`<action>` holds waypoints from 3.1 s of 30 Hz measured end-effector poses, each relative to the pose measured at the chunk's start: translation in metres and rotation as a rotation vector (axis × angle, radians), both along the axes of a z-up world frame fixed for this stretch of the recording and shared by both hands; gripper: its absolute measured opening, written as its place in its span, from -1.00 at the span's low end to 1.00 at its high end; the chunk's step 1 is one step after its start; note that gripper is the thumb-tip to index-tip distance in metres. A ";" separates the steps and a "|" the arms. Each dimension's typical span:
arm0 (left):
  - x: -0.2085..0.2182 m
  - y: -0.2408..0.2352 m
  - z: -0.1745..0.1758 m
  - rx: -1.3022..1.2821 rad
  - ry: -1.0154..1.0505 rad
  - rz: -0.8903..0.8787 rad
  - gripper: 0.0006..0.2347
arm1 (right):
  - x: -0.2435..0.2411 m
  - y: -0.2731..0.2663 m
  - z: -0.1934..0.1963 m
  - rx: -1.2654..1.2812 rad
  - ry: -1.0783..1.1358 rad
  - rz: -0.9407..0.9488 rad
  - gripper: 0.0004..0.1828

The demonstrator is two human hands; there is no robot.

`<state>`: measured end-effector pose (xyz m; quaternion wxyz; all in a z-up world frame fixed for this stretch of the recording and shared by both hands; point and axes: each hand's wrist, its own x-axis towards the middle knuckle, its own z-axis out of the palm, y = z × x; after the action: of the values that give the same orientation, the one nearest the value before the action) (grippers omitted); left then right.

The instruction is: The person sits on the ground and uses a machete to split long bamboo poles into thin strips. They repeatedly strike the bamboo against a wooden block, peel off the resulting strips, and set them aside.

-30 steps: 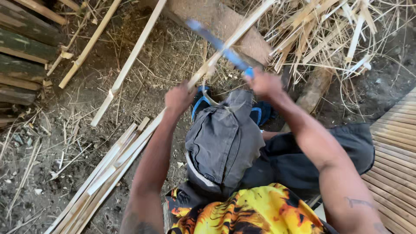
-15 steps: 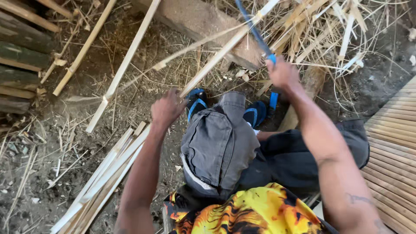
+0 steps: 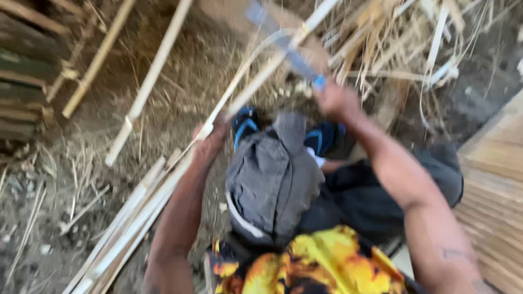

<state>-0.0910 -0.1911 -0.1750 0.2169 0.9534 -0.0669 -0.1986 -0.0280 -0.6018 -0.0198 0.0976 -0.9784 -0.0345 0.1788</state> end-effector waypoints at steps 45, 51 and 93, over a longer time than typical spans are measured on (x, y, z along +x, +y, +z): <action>-0.039 0.065 0.067 0.343 0.098 -0.046 -0.57 | 0.009 -0.016 -0.023 -0.108 0.209 0.087 -0.41; -0.108 0.130 0.076 0.213 -0.034 -0.013 -0.48 | 0.050 -0.097 0.002 -0.203 -0.009 -0.174 -0.38; -0.145 0.112 0.067 0.303 0.307 0.143 -0.66 | 0.041 -0.160 -0.023 -0.105 -0.226 -0.312 -0.46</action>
<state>-0.2355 -0.0787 -0.1078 0.0924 0.9360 0.0653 -0.3334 0.0127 -0.7615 -0.0431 0.0687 -0.9895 0.1162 0.0520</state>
